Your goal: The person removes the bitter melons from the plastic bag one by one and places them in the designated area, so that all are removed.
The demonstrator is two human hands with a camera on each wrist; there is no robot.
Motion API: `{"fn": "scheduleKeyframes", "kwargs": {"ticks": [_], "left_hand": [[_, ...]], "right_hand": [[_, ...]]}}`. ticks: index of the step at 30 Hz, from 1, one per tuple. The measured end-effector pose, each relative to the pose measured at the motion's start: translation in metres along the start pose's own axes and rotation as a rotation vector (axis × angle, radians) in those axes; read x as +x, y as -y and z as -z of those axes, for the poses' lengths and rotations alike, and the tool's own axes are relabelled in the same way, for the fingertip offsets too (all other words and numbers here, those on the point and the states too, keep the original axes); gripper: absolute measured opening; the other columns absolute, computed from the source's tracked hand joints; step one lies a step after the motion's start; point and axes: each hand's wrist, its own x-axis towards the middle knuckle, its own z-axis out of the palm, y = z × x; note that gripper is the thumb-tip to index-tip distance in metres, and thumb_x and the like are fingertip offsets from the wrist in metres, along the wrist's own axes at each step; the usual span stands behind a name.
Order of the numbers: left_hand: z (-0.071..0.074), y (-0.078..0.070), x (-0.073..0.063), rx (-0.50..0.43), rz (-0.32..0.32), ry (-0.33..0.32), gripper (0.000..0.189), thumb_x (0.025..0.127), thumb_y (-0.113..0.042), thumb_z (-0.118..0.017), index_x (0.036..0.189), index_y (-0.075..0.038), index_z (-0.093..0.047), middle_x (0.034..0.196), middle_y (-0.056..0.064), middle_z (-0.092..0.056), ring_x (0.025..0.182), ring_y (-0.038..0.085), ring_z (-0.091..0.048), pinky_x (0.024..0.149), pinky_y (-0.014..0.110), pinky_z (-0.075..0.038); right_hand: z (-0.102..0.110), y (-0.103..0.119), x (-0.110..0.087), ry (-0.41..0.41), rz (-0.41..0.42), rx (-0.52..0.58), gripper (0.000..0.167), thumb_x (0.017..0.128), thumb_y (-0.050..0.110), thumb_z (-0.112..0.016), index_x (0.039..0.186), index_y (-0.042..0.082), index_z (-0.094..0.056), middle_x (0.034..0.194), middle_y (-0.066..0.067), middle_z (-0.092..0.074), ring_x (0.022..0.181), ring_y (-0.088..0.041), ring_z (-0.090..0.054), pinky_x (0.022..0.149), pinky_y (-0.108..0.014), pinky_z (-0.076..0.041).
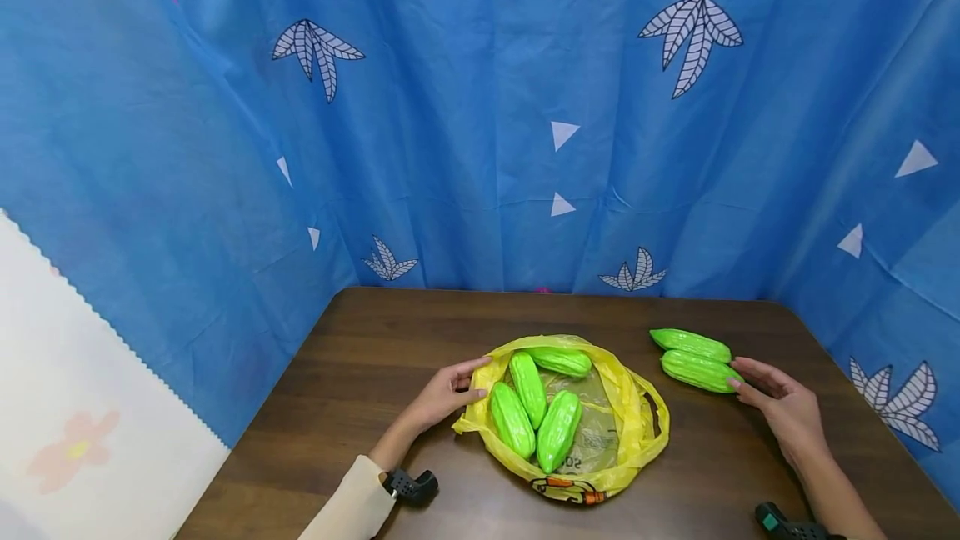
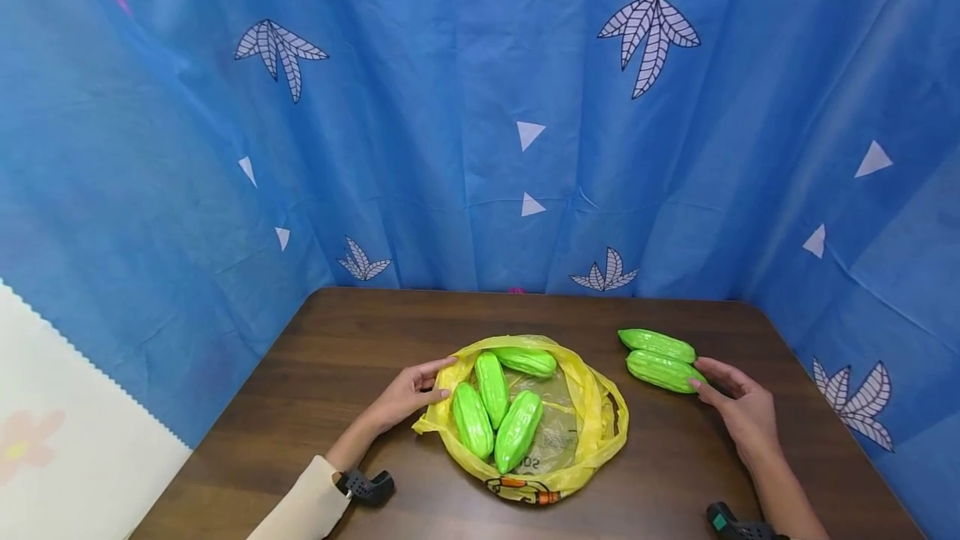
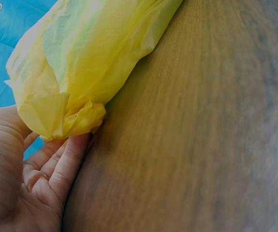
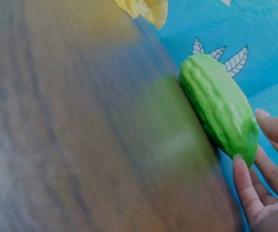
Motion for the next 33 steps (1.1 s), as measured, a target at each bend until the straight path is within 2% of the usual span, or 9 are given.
{"fn": "scheduleKeyframes", "kwargs": {"ticks": [6,10,15,19,22,29,33], "left_hand": [[-0.004,0.001,0.000,0.005,-0.006,-0.011,0.058,0.099,-0.005,-0.065,0.153,-0.002,-0.043,0.140,0.026,-0.057,0.099,0.016,-0.070,0.079,0.028,-0.060],[-0.003,0.001,0.001,0.011,0.008,-0.020,0.059,0.099,-0.006,-0.066,0.153,-0.003,-0.043,0.144,0.024,-0.054,0.102,0.017,-0.070,0.080,0.030,-0.060],[0.000,0.000,0.000,0.004,0.012,-0.041,0.058,0.099,-0.005,-0.066,0.153,-0.004,-0.044,0.146,0.024,-0.052,0.106,0.024,-0.070,0.081,0.031,-0.060],[0.000,0.000,0.000,0.002,0.023,-0.035,0.058,0.099,-0.006,-0.065,0.153,-0.004,-0.044,0.146,0.024,-0.052,0.109,0.026,-0.069,0.082,0.031,-0.060],[-0.001,-0.001,0.000,0.002,0.030,-0.035,0.059,0.099,-0.007,-0.066,0.153,-0.005,-0.044,0.141,0.024,-0.056,0.105,0.025,-0.070,0.080,0.031,-0.060],[0.000,0.000,0.003,0.013,0.007,-0.027,0.058,0.099,-0.006,-0.066,0.153,-0.005,-0.045,0.144,0.023,-0.055,0.103,0.020,-0.070,0.080,0.030,-0.060],[0.000,0.000,0.003,0.006,0.009,-0.026,0.059,0.099,-0.006,-0.066,0.153,-0.004,-0.044,0.144,0.023,-0.055,0.103,0.019,-0.070,0.080,0.031,-0.061]], "right_hand": [[0.006,0.010,-0.001,-0.052,0.031,-0.081,0.045,0.093,0.013,-0.076,0.134,0.002,-0.064,0.109,0.021,-0.070,0.091,0.004,-0.065,0.066,-0.018,-0.057],[0.006,0.024,0.001,-0.047,0.055,-0.175,0.045,0.094,0.017,-0.075,0.136,0.006,-0.064,0.111,0.023,-0.068,0.093,0.006,-0.064,0.069,-0.015,-0.056],[0.000,0.044,0.003,-0.027,0.104,-0.280,0.048,0.095,0.020,-0.074,0.139,0.005,-0.061,0.114,0.026,-0.065,0.097,0.006,-0.062,0.071,-0.013,-0.055],[-0.006,0.059,0.001,0.022,0.117,-0.290,0.047,0.096,0.019,-0.073,0.139,0.004,-0.061,0.117,0.020,-0.068,0.100,0.006,-0.063,0.073,-0.014,-0.055],[-0.011,0.071,-0.004,0.069,0.126,-0.299,0.045,0.096,0.018,-0.072,0.138,0.006,-0.062,0.120,0.013,-0.069,0.103,0.005,-0.062,0.075,-0.012,-0.054],[-0.031,0.101,-0.015,0.127,0.176,-0.373,0.040,0.097,0.021,-0.072,0.134,0.009,-0.065,0.115,0.015,-0.070,0.102,0.004,-0.063,0.076,-0.011,-0.050],[-0.045,0.110,-0.022,0.158,0.207,-0.369,0.037,0.096,0.017,-0.073,0.132,0.008,-0.067,0.116,0.009,-0.071,0.103,0.000,-0.063,0.077,-0.013,-0.051]]}}
